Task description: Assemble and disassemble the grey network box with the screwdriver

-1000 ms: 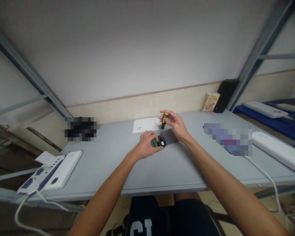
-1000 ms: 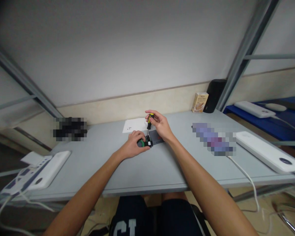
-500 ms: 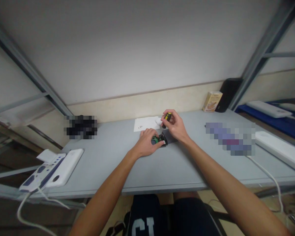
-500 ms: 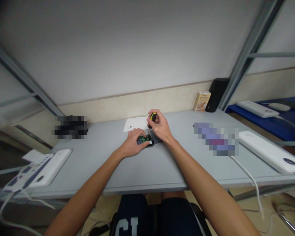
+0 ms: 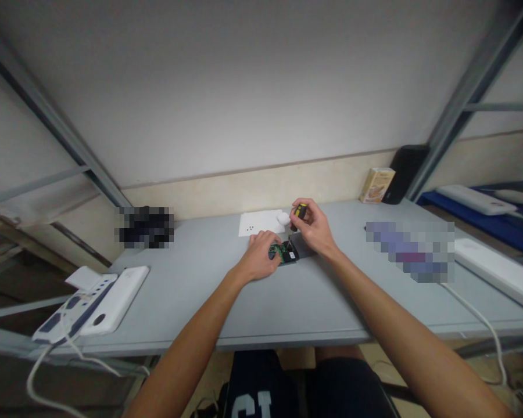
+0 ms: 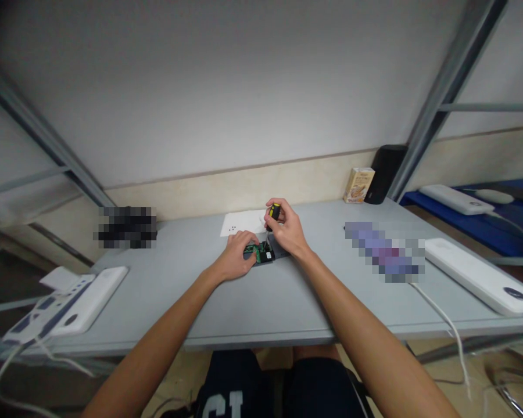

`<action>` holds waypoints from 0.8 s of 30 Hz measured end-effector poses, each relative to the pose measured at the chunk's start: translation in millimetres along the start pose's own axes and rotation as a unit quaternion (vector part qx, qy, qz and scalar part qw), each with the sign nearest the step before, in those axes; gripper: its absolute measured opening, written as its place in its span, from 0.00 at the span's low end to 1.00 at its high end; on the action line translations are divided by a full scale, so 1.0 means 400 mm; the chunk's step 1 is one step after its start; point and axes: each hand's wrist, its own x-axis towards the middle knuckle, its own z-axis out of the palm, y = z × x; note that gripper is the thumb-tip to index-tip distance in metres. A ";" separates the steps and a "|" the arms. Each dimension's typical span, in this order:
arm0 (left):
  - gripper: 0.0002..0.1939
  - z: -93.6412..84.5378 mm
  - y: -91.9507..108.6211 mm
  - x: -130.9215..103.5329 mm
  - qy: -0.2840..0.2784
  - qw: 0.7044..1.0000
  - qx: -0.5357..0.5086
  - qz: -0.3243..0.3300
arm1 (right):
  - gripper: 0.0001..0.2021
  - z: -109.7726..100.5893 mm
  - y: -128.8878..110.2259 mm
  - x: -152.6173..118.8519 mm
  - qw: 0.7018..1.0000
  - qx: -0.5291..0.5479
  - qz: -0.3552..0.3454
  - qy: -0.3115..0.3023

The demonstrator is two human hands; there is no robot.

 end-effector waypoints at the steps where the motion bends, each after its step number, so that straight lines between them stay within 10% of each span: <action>1: 0.13 0.000 0.000 0.000 -0.001 1.000 -0.001 0.000 | 0.16 0.001 -0.001 0.000 1.000 0.001 -0.004 0.002; 24: 0.18 -0.002 -0.003 -0.003 -0.013 1.000 -0.022 0.011 | 0.15 0.011 -0.014 -0.004 1.000 -0.006 0.001 0.007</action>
